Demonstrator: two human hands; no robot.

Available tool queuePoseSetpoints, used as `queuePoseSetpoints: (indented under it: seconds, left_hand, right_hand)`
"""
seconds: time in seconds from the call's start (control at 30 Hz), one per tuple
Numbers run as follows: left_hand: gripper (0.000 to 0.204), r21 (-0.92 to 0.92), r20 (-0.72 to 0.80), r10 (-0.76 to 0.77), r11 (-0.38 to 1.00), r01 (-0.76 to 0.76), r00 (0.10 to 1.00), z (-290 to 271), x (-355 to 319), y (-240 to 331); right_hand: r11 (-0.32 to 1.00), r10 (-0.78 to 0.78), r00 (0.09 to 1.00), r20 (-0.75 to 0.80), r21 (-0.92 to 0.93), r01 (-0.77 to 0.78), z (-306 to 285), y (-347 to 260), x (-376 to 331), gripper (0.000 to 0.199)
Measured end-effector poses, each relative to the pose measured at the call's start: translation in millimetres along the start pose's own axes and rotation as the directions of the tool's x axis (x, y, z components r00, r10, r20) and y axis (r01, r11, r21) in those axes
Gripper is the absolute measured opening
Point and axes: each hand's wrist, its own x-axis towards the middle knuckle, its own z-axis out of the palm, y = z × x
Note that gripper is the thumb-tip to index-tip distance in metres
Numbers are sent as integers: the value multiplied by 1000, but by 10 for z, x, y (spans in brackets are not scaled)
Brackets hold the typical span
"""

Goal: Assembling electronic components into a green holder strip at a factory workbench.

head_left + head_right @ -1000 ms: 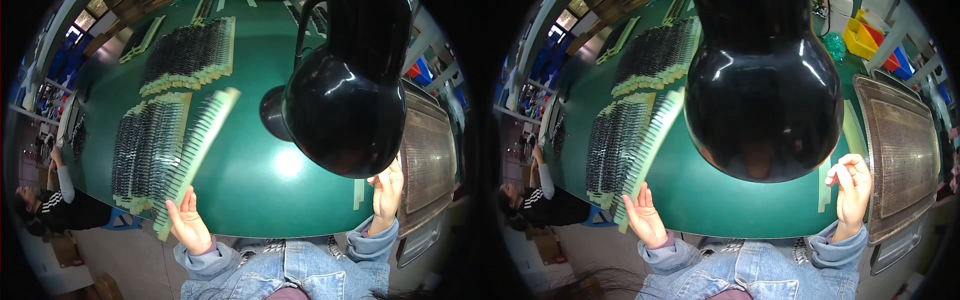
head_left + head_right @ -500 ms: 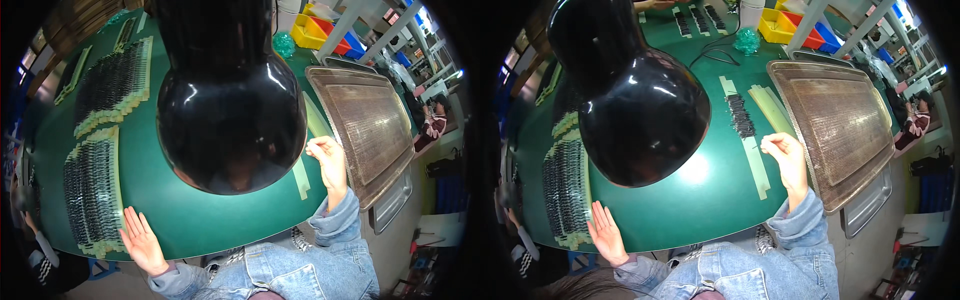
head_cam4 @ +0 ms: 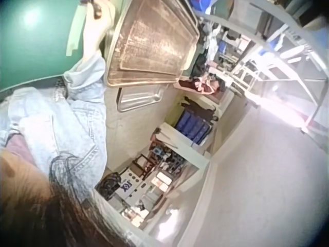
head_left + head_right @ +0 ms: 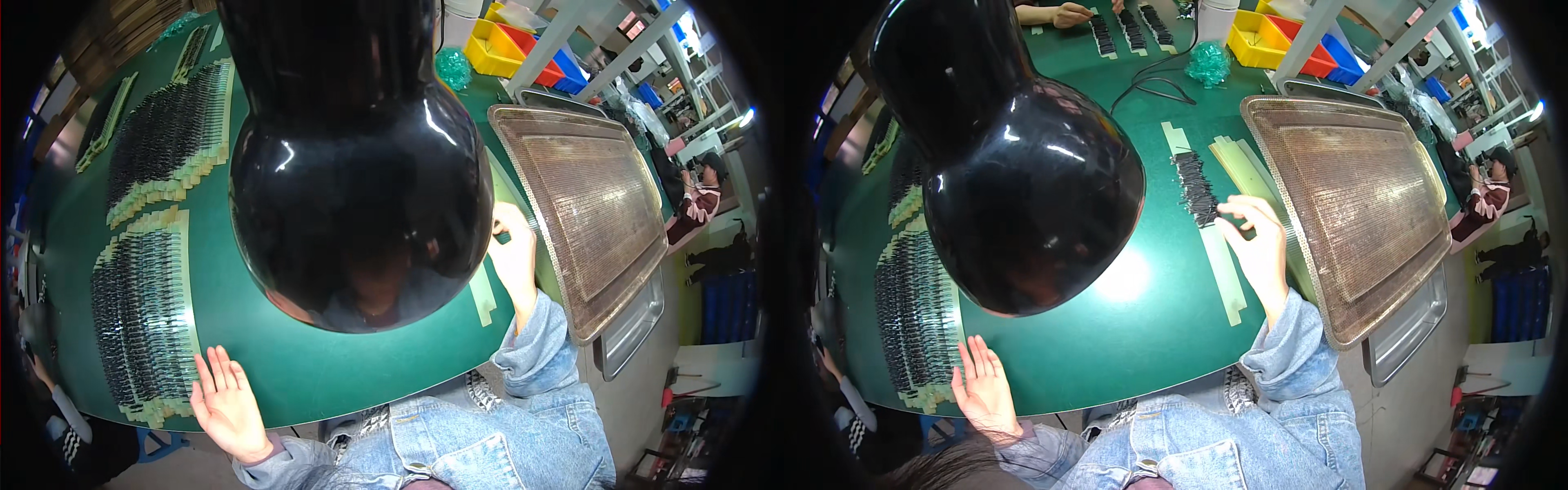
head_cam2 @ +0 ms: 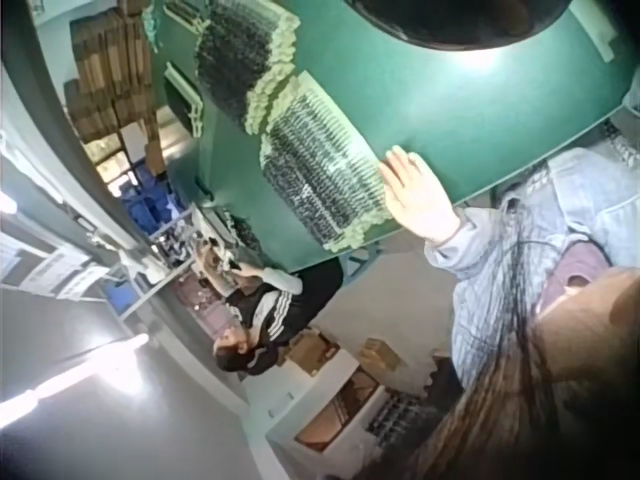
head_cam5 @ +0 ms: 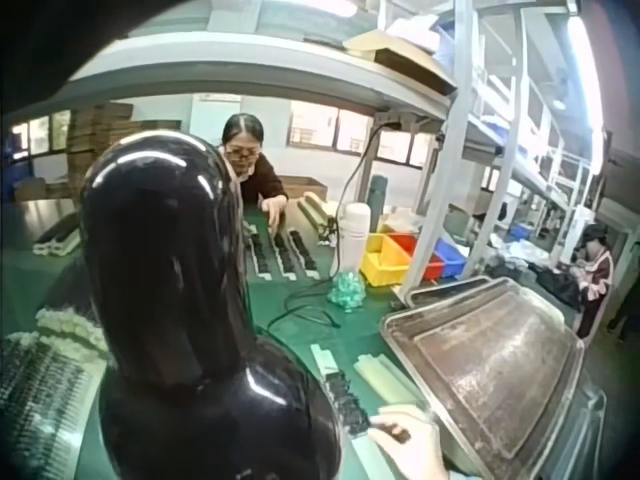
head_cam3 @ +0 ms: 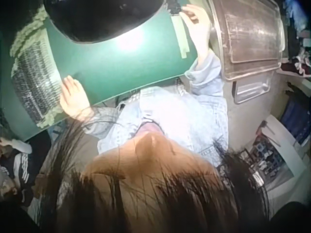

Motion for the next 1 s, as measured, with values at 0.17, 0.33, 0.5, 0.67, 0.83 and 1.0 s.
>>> queuePoseSetpoints:
  seconds: [0.17, 0.33, 0.5, 0.67, 0.83, 1.0]
  left_hand:
    - [54, 340, 490, -17, 925, -173, 872, 564, -352, -196]
    - [54, 286, 838, -211, 955, -75, 503, 1364, -766, -131]
    - [39, 225, 974, -227, 964, 144, -1, 1676, -1006, 64]
    - [28, 162, 886, 60, 890, 427, -459, 1678, -954, -19]
    - [69, 409, 633, -71, 876, 256, -771, 1356, -386, -245]
    - [45, 577, 655, -571, -46, -815, 496, 1084, 379, -1102]
  right_hand:
    - [994, -104, 967, -232, -37, 99, -27, -35, -49, 15]
    - [980, -194, 968, -160, 20, 200, -56, -302, -256, 15]
    - [977, -214, 956, -202, -36, 211, -400, -398, -556, 13]
    - [986, -134, 951, -278, 58, 155, -576, -333, -848, 10]
    - [985, -86, 931, -355, 110, 133, -649, -280, -1090, 13]
    - [983, -45, 919, -392, 145, 110, -695, -437, -1189, 14]
